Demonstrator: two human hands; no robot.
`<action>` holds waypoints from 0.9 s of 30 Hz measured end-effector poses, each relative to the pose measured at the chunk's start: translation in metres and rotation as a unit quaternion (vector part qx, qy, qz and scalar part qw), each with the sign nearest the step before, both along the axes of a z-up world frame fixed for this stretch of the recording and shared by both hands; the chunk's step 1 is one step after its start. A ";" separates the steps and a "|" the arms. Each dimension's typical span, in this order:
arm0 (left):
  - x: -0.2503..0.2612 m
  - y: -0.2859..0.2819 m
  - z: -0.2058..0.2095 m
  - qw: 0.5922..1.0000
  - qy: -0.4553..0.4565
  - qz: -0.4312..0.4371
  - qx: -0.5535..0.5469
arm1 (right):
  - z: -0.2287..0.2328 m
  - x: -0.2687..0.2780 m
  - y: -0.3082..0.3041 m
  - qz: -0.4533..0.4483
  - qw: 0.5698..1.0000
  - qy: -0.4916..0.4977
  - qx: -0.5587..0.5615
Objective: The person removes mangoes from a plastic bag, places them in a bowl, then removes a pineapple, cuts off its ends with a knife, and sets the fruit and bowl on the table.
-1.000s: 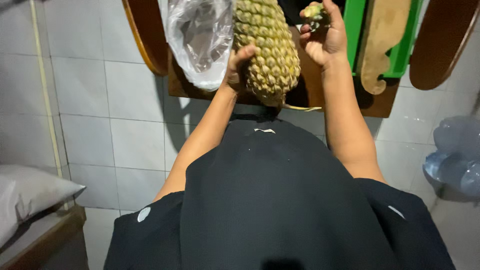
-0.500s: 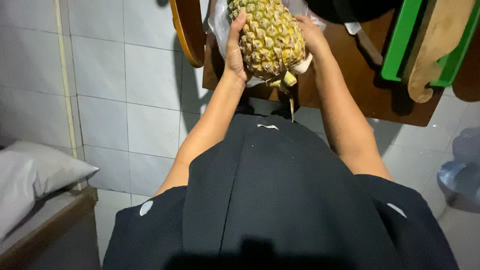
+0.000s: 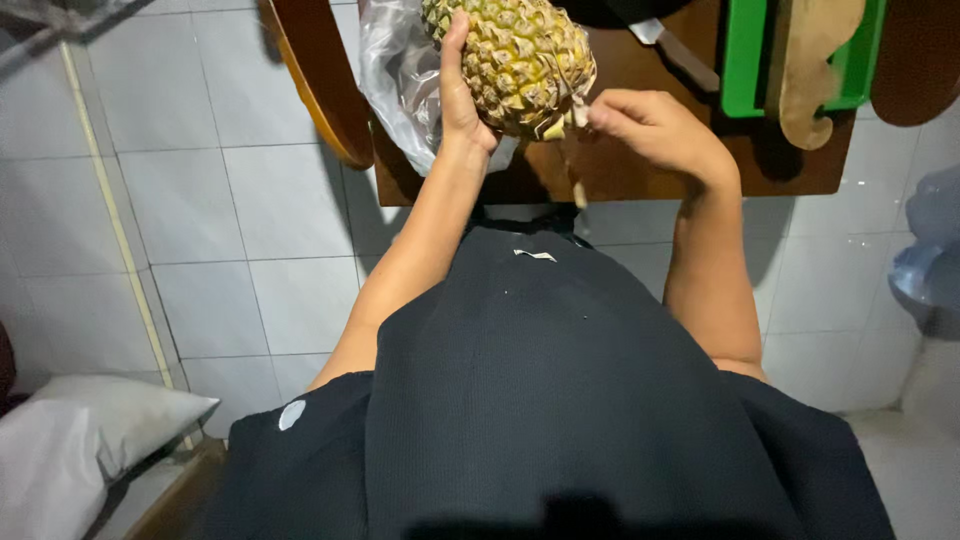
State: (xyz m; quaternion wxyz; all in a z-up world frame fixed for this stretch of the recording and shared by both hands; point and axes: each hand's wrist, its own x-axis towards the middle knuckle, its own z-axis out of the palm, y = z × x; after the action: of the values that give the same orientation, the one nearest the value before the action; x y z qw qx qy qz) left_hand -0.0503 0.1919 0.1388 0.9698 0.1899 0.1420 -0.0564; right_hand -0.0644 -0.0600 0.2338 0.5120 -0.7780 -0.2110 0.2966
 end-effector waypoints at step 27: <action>0.015 -0.054 -0.017 0.989 -0.142 -0.026 -0.013 | -0.064 0.006 -0.063 -0.047 0.971 0.162 0.167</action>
State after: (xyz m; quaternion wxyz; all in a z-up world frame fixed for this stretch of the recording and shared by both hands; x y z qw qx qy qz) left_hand -0.0353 0.1383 0.1219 0.9808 0.1869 -0.0027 -0.0562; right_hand -0.0587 -0.1232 0.1702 0.6754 -0.6321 -0.1354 0.3550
